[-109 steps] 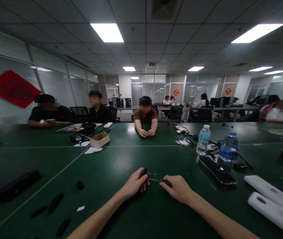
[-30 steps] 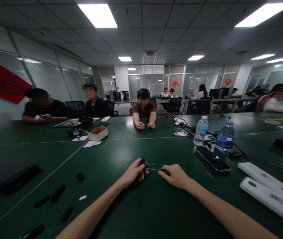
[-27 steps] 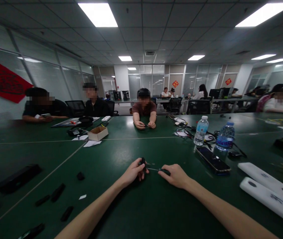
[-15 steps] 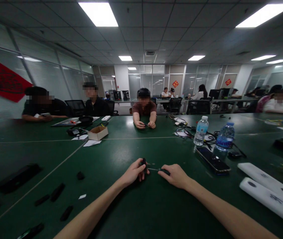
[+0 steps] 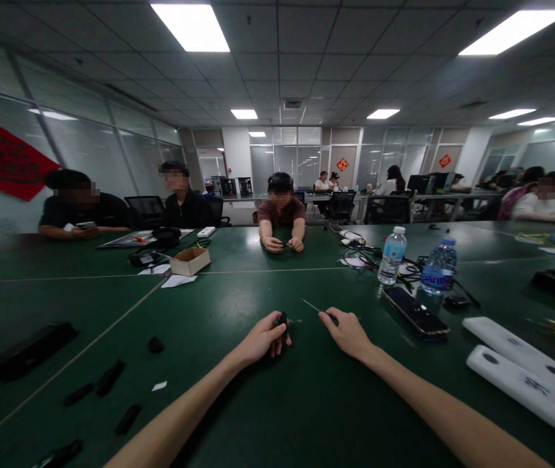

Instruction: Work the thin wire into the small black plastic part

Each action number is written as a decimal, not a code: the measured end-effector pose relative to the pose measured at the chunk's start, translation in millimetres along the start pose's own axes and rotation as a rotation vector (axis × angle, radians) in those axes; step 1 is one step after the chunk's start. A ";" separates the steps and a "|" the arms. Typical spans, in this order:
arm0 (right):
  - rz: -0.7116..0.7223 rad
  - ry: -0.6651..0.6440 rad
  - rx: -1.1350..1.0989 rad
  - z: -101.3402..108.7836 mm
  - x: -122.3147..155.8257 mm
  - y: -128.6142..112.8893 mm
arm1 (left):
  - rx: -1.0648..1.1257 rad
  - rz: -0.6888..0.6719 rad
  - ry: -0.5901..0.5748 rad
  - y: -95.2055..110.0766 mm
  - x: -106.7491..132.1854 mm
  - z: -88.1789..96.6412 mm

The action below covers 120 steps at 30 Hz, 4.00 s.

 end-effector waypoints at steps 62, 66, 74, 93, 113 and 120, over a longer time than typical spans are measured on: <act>0.190 -0.170 0.160 -14.3 10.8 -35.0 | 0.043 0.006 0.048 -6.0 -2.6 6.0; 0.196 -0.176 0.162 -13.5 11.4 -36.9 | 0.006 -0.001 0.053 -7.0 -3.0 7.5; 0.210 -0.149 0.190 -13.7 11.1 -38.2 | -0.048 0.000 0.036 -7.6 -4.1 6.0; 0.235 -0.178 0.140 -17.0 11.0 -36.4 | 0.027 -0.019 0.041 -4.4 -2.2 6.2; 0.258 -0.153 0.213 -14.8 13.2 -39.3 | -0.053 -0.022 0.029 -0.3 -1.3 1.9; 0.246 -0.172 0.216 -14.9 13.6 -40.0 | -0.049 -0.022 0.017 3.9 0.3 0.1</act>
Point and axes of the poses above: each hand's wrist, its own x-axis away from the middle knuckle, its own z-axis out of the back of the hand, y = z × x, the point moved 10 cm from there along -x, towards the middle knuckle, and after that the axes turned 5 degrees about -y, right-handed, at the moved point
